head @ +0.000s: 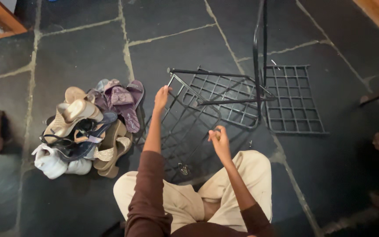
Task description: The person assembles a metal wire rack by connecting vertical poles to a grid base using a screwdriver. They tighten screws at multiple joints to secure the frame components together.
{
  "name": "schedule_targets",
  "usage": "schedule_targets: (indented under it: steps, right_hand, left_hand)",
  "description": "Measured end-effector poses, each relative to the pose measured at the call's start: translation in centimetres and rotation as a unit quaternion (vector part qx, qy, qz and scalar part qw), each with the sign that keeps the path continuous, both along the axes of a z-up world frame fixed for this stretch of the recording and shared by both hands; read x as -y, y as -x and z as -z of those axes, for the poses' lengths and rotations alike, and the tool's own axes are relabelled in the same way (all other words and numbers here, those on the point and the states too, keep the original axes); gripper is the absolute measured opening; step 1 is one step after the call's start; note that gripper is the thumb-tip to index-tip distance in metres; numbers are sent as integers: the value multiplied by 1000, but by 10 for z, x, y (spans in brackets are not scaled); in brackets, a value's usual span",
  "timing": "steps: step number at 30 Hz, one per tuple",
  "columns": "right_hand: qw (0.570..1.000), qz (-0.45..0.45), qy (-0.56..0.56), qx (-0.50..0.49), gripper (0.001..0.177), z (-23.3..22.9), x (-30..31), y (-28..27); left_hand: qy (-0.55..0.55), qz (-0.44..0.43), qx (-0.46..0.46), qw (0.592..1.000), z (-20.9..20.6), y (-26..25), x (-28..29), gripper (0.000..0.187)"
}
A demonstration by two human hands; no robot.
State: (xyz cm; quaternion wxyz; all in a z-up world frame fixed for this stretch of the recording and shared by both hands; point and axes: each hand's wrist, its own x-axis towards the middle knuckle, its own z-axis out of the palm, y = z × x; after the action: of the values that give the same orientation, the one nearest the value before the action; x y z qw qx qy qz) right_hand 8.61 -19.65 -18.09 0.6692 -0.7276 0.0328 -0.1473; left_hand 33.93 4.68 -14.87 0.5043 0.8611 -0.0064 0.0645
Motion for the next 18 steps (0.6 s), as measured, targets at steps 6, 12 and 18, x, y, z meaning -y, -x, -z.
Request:
schedule_targets:
  steps: [6,12,18]
  right_hand:
    - [995,46,85,22,21,-46,-25,5]
    - [990,45,102,87,20,-105,-29,-9]
    - [982,37,133,132,22,-154,1,-50]
  left_hand:
    - [190,-11,132,973,-9,10,-36,34]
    - [273,-16,153,949,-75,29,-68,26]
    - [365,-13,202,909,-153,97,-71,17]
